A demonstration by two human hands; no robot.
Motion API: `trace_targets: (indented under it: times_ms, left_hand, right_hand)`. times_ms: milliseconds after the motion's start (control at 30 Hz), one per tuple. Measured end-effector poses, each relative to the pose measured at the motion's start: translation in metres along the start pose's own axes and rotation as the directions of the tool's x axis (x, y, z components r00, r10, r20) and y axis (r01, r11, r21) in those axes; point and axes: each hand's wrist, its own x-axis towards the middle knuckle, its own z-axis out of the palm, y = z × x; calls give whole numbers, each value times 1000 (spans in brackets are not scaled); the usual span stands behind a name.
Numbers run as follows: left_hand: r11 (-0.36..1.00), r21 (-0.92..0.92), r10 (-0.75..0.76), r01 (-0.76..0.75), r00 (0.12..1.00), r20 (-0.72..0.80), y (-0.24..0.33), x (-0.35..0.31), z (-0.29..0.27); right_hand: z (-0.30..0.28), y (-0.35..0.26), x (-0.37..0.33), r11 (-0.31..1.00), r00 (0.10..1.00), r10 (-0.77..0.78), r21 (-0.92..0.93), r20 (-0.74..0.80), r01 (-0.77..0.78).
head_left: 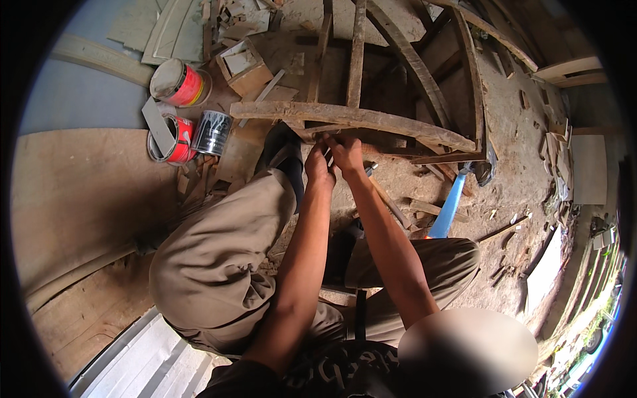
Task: The person uses a hammer to remove nails from a wooden chair frame and then attaches a wooden board to it. They then use a scraper to clean the surface of the board.
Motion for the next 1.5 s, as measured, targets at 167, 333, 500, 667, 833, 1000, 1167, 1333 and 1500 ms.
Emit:
trace_targets:
  times_ms: [167, 333, 500, 667, 833, 1000, 1167, 1333, 1500]
  left_hand:
    - [1000, 23, 13, -13, 1000, 9, 2, 0, -2]
    - [1000, 0, 7, -7, 1000, 25, 1, 0, -1]
    - [987, -149, -48, 59, 996, 75, -2, 17, -4]
    - [967, -244, -33, 73, 985, 167, -10, 32, -5]
    - [954, -279, -91, 111, 992, 85, -5, 30, 0]
    - [936, -337, -90, 101, 995, 46, -10, 45, 1]
    - [913, -402, -48, 74, 996, 76, -17, 67, -5]
    - [937, -348, 3, 18, 998, 59, -18, 55, 0]
    - [980, -103, 167, -172, 984, -58, -12, 11, 6]
  right_hand:
    - [4, 3, 1, 1000, 1000, -10, 28, -27, 11]
    - [2, 3, 4, 1000, 1000, -14, -25, -18, 14]
    - [-1, -15, 3, 992, 999, 44, -121, 30, -40]
    - [-1, -12, 7, 987, 1000, 9, -159, -12, -11]
    - [-5, -13, 8, 983, 1000, 12, -182, 8, -11]
    - [-3, -10, 9, 985, 999, -19, -173, -29, 14]
    - [-2, -25, 4, 970, 999, -36, -241, 4, 36]
    - [0, -18, 6, 975, 999, -26, -222, -27, 19]
    - [-3, -25, -8, 950, 996, -94, -300, -6, 88]
